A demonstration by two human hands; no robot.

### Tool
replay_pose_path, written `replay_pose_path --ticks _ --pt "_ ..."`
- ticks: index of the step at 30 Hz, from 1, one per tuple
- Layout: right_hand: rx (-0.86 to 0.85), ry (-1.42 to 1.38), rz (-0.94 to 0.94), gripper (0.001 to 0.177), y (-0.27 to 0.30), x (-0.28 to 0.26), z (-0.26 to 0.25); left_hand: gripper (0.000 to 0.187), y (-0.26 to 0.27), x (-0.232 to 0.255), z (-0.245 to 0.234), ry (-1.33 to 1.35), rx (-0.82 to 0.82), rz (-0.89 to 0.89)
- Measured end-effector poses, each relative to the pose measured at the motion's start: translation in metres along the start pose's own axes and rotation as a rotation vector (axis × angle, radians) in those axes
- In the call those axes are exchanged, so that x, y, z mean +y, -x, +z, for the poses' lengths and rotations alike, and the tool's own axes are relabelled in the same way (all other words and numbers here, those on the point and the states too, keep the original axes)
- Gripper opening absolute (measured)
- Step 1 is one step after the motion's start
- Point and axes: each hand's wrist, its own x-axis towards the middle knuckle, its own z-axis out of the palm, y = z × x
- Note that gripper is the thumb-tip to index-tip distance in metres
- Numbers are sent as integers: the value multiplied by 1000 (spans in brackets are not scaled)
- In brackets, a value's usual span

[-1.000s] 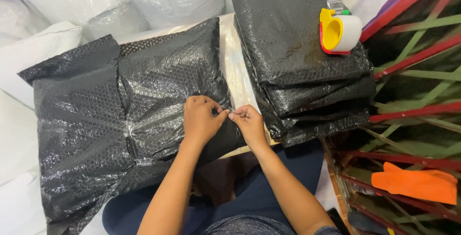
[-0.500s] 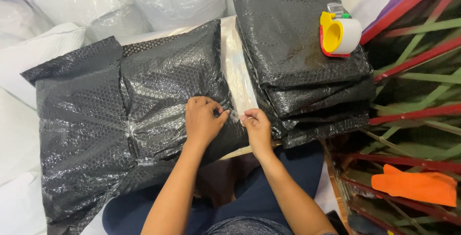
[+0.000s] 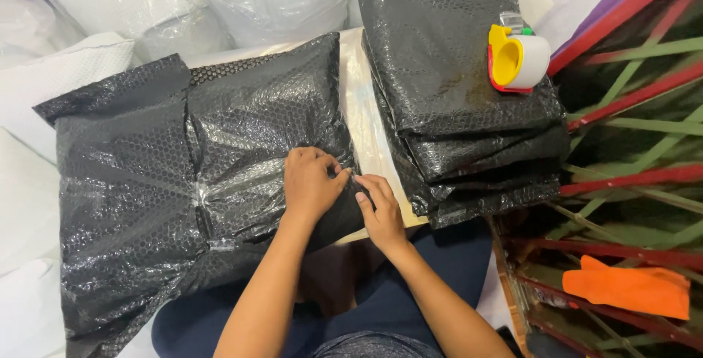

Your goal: Wrapping a pillow in black bubble wrap and securing it with tape from a dispenser.

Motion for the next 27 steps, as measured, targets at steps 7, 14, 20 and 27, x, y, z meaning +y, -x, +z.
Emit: replay_pose_path --ticks 7,14,20,27 --pt "-80 82 22 42 -7 -10 -1 19 -1 1 -3 -4 -19 -10" --pt "-157 165 22 44 -14 -19 -4 20 -6 5 -15 -47 -149 -6" --pt "-232 141 57 52 -11 -5 0 20 -8 5 -15 -66 -159 7" --pt "-243 179 38 68 -7 -18 -11 18 -4 6 -15 -73 -108 12"
